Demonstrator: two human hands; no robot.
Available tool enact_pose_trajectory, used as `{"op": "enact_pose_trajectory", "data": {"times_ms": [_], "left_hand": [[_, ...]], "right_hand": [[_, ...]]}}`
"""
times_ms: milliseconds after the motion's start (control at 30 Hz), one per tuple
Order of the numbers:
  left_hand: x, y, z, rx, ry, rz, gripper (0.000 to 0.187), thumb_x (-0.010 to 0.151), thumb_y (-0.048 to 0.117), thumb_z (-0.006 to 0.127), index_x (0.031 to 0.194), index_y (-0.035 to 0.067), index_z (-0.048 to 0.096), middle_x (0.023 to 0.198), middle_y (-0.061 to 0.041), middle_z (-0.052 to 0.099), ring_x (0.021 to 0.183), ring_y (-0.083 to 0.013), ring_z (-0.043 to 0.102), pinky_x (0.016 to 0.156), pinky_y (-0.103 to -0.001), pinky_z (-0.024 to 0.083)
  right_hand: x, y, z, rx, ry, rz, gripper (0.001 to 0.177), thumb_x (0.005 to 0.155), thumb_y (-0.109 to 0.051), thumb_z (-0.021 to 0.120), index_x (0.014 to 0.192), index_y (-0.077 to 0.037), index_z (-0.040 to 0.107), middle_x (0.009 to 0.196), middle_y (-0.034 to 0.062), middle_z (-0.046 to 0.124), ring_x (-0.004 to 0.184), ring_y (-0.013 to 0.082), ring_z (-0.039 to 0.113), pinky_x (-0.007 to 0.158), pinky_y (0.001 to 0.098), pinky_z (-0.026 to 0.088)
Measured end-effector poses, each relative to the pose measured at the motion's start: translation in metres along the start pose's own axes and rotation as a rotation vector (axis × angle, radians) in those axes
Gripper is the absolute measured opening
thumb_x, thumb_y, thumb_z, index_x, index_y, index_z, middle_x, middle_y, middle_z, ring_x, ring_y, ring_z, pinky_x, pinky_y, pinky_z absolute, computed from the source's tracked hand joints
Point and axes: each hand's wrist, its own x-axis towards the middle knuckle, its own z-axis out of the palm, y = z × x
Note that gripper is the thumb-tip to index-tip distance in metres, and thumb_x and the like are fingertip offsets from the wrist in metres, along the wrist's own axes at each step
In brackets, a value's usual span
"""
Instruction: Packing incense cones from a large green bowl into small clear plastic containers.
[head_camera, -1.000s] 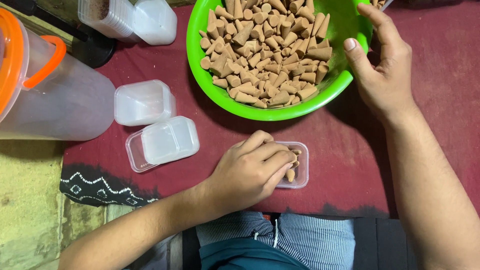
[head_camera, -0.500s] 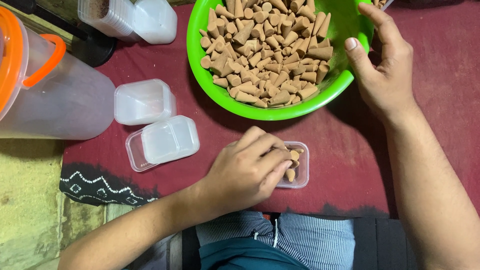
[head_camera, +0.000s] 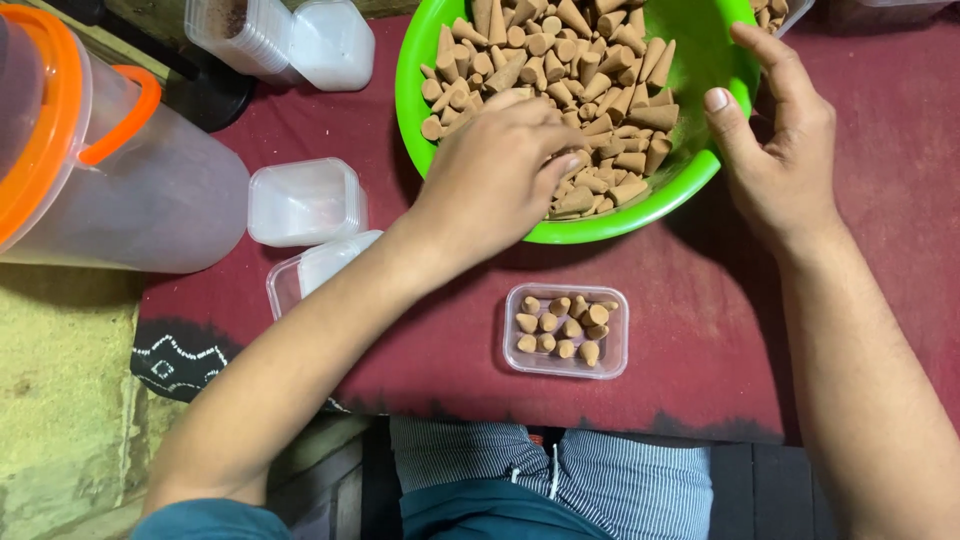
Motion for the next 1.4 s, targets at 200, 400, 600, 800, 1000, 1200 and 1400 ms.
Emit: {"op": "enact_pose_trajectory", "data": {"times_ms": [200,400,600,800,1000,1200,1400], "left_hand": [[0.044,-0.01,0.024,0.065,-0.161,-0.102,0.038,0.083,-0.004,0.072,0.117,0.013,0.077,0.118,-0.009,0.076,0.113,-0.0284,0.07,0.108,-0.055,0.05],[0.074,-0.019,0.051,0.119,-0.05,0.009,0.027,0.09,-0.002,0.062,0.105,0.01,0.08,0.083,-0.005,0.068,0.093,-0.0314,0.07,0.072,-0.052,0.063],[0.089,-0.011,0.064,0.273,-0.043,-0.031,0.035,0.081,-0.011,0.062,0.112,0.002,0.072,0.103,-0.014,0.072,0.092,-0.0289,0.071,0.06,-0.042,0.064],[0.108,-0.014,0.085,0.369,0.098,0.151,0.019,0.078,-0.006,0.07,0.094,0.004,0.075,0.125,-0.018,0.057,0.118,-0.0327,0.054,0.055,-0.035,0.062],[0.137,-0.029,0.098,0.319,-0.11,0.01,0.016,0.074,0.003,0.07,0.078,0.017,0.076,0.1,-0.01,0.067,0.102,-0.0365,0.063,0.085,-0.055,0.05],[0.125,-0.032,0.082,0.275,-0.05,0.117,0.01,0.085,0.014,0.071,0.094,0.011,0.074,0.104,-0.011,0.065,0.105,-0.0349,0.059,0.089,-0.051,0.046],[0.102,-0.028,0.064,0.43,0.106,0.443,0.012,0.088,0.0,0.063,0.099,0.005,0.065,0.088,-0.01,0.068,0.09,-0.0276,0.059,0.078,-0.042,0.05]], "right_hand": [[0.0,0.001,0.0,0.003,0.004,0.001,0.041,0.119,-0.008,0.058,0.153,0.011,0.045,0.141,0.0292,0.059,0.125,0.0339,0.059,0.103,0.0398,0.049],[0.001,0.0,-0.001,-0.012,0.006,-0.002,0.041,0.117,-0.006,0.058,0.152,0.01,0.045,0.144,0.0297,0.058,0.126,0.0354,0.06,0.103,0.0403,0.051],[0.0,0.005,-0.002,-0.085,0.022,0.069,0.042,0.116,-0.01,0.063,0.154,0.005,0.052,0.104,0.0122,0.058,0.087,0.0196,0.052,0.08,0.0325,0.045],[0.0,0.005,-0.001,-0.088,0.02,0.003,0.041,0.115,-0.007,0.062,0.152,0.006,0.051,0.122,0.0192,0.062,0.094,0.0244,0.055,0.085,0.0362,0.047],[-0.001,0.004,-0.002,-0.095,0.019,0.035,0.041,0.115,-0.01,0.062,0.152,0.005,0.051,0.115,0.0159,0.061,0.091,0.0225,0.054,0.082,0.0345,0.046],[0.0,0.003,-0.002,-0.106,0.017,0.046,0.042,0.114,-0.012,0.062,0.152,0.003,0.052,0.114,0.0144,0.063,0.087,0.0214,0.053,0.075,0.0328,0.046],[0.001,0.003,-0.002,-0.101,0.006,0.034,0.041,0.115,-0.009,0.062,0.152,0.004,0.052,0.11,0.0138,0.059,0.082,0.0201,0.048,0.076,0.0323,0.043]]}}
